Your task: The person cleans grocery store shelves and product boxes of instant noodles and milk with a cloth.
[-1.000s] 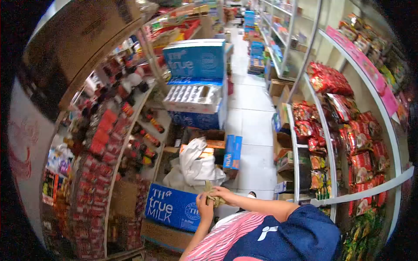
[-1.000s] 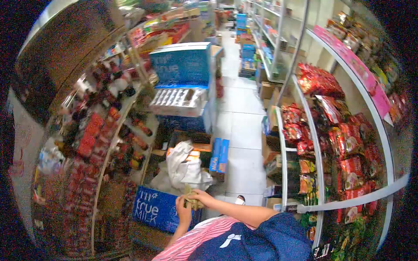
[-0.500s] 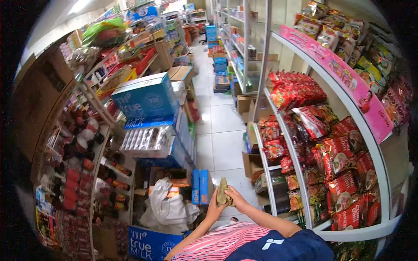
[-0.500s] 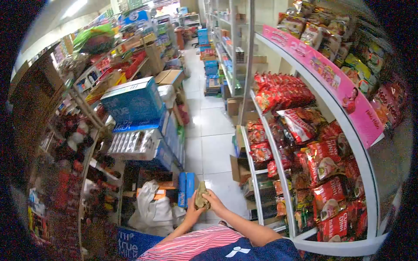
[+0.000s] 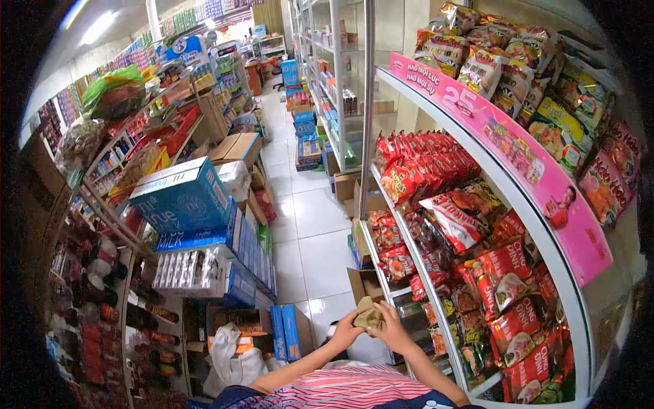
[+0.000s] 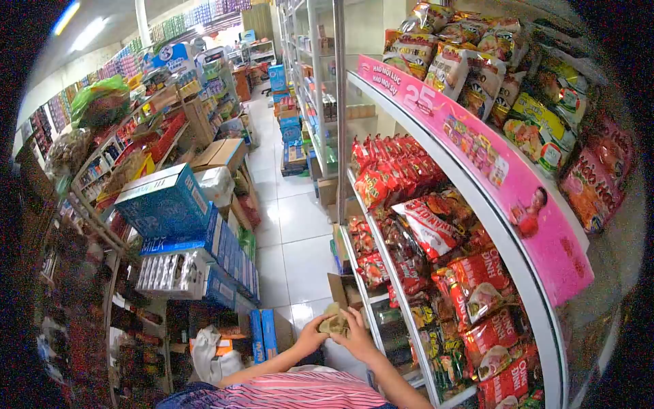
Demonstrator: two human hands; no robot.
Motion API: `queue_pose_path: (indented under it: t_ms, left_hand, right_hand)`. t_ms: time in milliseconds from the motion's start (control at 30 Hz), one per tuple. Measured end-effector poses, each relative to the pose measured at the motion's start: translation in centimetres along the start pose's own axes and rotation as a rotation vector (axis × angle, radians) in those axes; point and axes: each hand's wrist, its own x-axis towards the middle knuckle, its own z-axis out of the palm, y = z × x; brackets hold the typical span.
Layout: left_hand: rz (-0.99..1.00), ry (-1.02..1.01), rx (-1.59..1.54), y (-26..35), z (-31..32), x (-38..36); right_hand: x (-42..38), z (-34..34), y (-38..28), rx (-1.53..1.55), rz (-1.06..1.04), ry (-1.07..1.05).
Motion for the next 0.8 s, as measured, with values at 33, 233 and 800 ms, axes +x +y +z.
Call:
queue_pose_path:
  t_ms: [33, 233, 800]
  left_hand:
    - [0.004, -0.008, 0.001, 1.0, -0.1, 1.2]
    - [-0.087, -0.388, -0.667, 8.2, -2.0, 9.2]
    - [0.648, 0.081, -0.522, 30.2, -1.7, 30.4]
  right_hand:
    - [1.0, -0.6, -0.7, -0.003, 0.0, 0.009]
    - [8.2, -4.3, -3.9, -0.084, -0.292, 0.276]
    - [1.1, -19.7, -17.8, -0.942, -0.136, 0.658]
